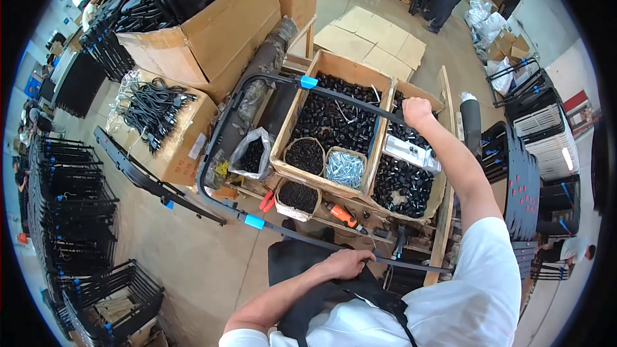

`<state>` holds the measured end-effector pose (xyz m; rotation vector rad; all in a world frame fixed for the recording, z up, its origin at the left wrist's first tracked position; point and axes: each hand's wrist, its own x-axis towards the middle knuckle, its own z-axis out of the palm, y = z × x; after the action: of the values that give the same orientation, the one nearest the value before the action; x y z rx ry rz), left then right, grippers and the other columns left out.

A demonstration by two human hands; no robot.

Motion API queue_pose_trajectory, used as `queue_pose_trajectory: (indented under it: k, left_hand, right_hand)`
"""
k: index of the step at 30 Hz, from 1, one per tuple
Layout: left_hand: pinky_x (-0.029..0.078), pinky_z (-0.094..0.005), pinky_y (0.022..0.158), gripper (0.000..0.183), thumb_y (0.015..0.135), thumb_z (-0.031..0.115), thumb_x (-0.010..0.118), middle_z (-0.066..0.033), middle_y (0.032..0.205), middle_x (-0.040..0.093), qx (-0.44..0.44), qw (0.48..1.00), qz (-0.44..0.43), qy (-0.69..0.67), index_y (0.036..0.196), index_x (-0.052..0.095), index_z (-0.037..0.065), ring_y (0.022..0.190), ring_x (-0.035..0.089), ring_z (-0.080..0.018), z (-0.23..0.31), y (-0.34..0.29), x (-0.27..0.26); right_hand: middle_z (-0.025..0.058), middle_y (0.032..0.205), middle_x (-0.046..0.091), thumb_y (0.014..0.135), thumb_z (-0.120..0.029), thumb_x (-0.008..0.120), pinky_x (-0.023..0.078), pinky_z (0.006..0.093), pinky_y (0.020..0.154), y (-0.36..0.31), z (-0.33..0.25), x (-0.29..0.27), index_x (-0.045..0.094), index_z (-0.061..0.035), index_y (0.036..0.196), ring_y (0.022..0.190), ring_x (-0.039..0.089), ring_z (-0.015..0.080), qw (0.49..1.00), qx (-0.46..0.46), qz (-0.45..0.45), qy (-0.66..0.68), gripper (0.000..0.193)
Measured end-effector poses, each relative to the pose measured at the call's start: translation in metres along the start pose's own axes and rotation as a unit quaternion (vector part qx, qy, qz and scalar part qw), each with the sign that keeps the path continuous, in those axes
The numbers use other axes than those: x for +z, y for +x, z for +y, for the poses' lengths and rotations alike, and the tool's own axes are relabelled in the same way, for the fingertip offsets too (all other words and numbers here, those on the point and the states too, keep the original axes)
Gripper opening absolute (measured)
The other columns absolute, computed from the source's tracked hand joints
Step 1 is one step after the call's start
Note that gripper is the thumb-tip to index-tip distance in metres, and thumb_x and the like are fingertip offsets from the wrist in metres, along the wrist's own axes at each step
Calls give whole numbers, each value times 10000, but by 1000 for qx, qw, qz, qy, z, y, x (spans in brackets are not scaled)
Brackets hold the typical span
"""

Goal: Assembling treadmill motor housing components by screwing plastic covers onto a metal frame and securing internal power cables with zip ties.

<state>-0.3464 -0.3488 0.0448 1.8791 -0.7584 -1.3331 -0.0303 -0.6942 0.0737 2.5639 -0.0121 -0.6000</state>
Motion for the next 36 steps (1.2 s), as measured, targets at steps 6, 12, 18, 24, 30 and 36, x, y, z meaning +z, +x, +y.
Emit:
queue_pose_trajectory:
  k: [6,12,18,24,30,36]
  left_hand:
    - [562,-495,926,372,1060,390,551,-163,1109,754,92,993,79,0,1381,655,232,1057,697,-432,-5,11,20]
    - [559,-526,915,532,1036,360,615,-208,1111,741,37,993,110,33,1525,465,215,1051,699,-456,7,-3,8]
    - [540,-509,996,529,968,238,674,-198,1369,618,94,987,132,17,1468,511,180,1234,639,-395,-10,4,15]
    - [552,-524,949,363,1023,336,561,-172,1151,755,20,997,40,62,1364,657,253,1082,710,-395,15,-9,2]
    - [557,-496,884,446,985,394,662,-179,1182,721,-20,992,96,76,1396,629,224,1125,686,-380,20,-5,11]
    - [523,-482,1027,719,821,160,777,-158,1341,597,298,907,256,153,1485,504,120,1280,575,-387,21,-40,-59]
  right_hand:
    - [114,1126,795,894,-189,666,629,439,854,-5,3,8,810,-79,1054,1059,769,284,988,6,150,45,242]
    - [200,1106,771,845,-185,704,612,517,889,-9,-4,2,792,-72,1003,1068,748,374,983,-15,142,116,213]
    - [213,1131,758,928,-360,702,578,498,959,-6,11,23,763,-4,1086,1093,728,379,989,-75,80,99,393]
    - [233,1113,742,957,-468,702,571,503,949,-10,0,26,692,6,1193,1101,714,408,992,-24,79,95,529]
    - [243,1049,738,971,-409,681,575,515,903,2,-7,47,636,27,1150,1035,724,413,966,-74,170,178,474]
    - [211,1041,759,978,-394,676,603,492,890,-4,-27,52,661,0,1097,1013,753,373,960,83,196,183,412]
